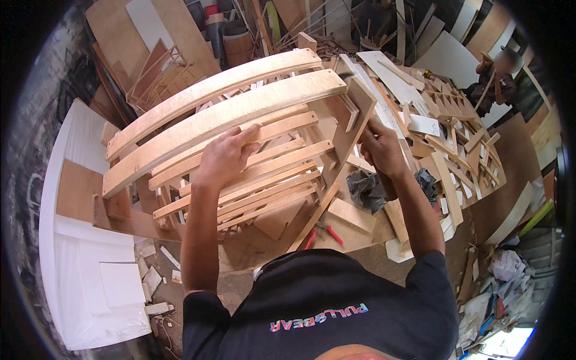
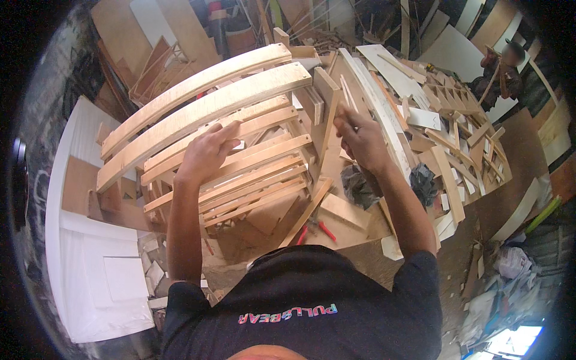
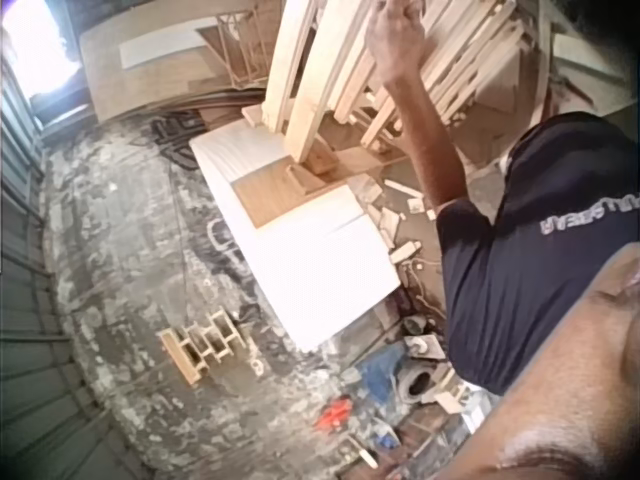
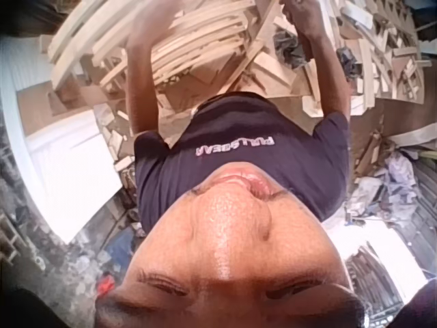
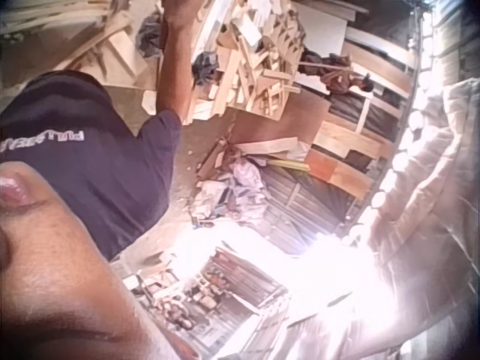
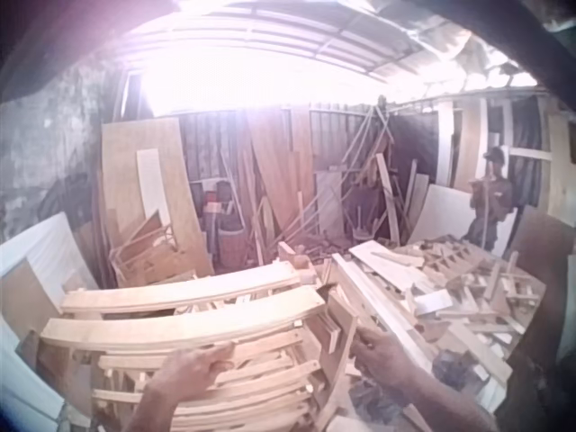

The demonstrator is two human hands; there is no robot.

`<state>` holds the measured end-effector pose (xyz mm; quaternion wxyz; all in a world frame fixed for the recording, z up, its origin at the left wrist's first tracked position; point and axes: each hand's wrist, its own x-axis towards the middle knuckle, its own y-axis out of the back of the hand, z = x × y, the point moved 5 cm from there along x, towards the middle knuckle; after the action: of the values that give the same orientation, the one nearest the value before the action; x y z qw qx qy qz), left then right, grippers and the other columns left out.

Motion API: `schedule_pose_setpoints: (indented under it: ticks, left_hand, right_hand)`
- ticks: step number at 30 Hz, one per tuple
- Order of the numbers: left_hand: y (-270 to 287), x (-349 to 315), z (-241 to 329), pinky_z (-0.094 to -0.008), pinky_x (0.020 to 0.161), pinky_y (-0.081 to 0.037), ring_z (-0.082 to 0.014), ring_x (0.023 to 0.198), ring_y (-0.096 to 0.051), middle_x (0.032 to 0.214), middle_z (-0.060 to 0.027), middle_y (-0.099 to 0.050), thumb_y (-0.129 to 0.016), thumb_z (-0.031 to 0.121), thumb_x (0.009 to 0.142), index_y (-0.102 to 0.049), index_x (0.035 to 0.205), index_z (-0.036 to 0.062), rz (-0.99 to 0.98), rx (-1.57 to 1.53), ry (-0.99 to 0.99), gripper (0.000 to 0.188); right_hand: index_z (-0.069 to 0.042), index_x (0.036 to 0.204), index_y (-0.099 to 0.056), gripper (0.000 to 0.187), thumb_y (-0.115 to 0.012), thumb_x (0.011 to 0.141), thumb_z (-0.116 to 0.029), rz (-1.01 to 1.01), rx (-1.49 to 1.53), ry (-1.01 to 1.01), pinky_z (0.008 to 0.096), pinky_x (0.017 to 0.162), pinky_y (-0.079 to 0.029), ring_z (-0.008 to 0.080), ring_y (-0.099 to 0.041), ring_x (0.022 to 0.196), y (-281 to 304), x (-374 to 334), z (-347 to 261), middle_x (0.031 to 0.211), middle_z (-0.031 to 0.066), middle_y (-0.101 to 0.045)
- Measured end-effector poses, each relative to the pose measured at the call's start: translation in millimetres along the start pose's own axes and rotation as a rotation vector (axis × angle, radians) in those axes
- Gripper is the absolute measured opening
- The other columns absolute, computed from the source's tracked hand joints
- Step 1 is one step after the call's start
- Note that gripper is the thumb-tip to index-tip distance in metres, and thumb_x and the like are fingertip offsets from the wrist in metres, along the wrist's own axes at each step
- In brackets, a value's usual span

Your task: The person assembles a wooden rack using a hammer. The person positions wooden slats onto a frame and secures them by hammering nails into the joints.

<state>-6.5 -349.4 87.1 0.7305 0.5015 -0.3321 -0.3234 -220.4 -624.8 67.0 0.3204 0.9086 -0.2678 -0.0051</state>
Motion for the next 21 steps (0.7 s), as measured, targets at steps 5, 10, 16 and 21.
schedule_pose_setpoints:
  ticks: [5,10,16,21]
  left_hand:
    - [-1.5,-2.3,-1.4,-0.0479,0.094,-0.056,-0.0352,0.112,-0.069,0.123,-0.0129,-0.069,-0.060,0.041,0.106,-0.059,0.149,0.0247,-0.016,-0.027,0.010,0.047]
    - [-1.4,-1.8,-0.9,-0.0481,0.095,-0.056,-0.0359,0.113,-0.069,0.124,-0.0129,-0.068,-0.060,0.041,0.106,-0.058,0.149,0.0235,-0.015,0.000,0.012,0.047]
    - [-2.2,0.7,-1.0,-0.0483,0.097,-0.055,-0.0353,0.116,-0.069,0.126,-0.0137,-0.070,-0.058,0.039,0.107,-0.058,0.149,0.0228,-0.031,-0.017,0.031,0.045]
    - [-4.0,-1.4,-1.7,-0.0482,0.098,-0.055,-0.0362,0.117,-0.069,0.128,-0.0134,-0.072,-0.058,0.039,0.107,-0.058,0.150,0.0232,0.000,-0.019,-0.005,0.046]
  right_hand:
    - [-0.004,0.146,-0.061,0.048,-0.063,0.105,-0.029,-0.015,0.292,-0.142,0.0303,0.055,-0.051,0.0112,-0.061,0.058,-0.3,-1.2,1.7,0.078,0.0058,-0.067]
    - [-0.005,0.147,-0.061,0.047,-0.065,0.105,-0.027,-0.002,0.124,-0.049,0.0276,0.052,-0.048,0.0080,-0.058,0.057,-0.1,-3.9,3.2,0.078,0.0031,-0.065]
    - [-0.009,0.149,-0.059,0.050,-0.066,0.104,-0.029,0.007,0.033,-0.055,0.0313,0.057,-0.051,0.0106,-0.061,0.062,0.6,-10.4,-2.9,0.078,0.0067,-0.067]
    - [-0.009,0.151,-0.058,0.051,-0.065,0.105,-0.030,-0.006,0.210,-0.117,0.0299,0.055,-0.050,0.0103,-0.059,0.059,-3.9,-11.7,3.9,0.076,0.0056,-0.065]
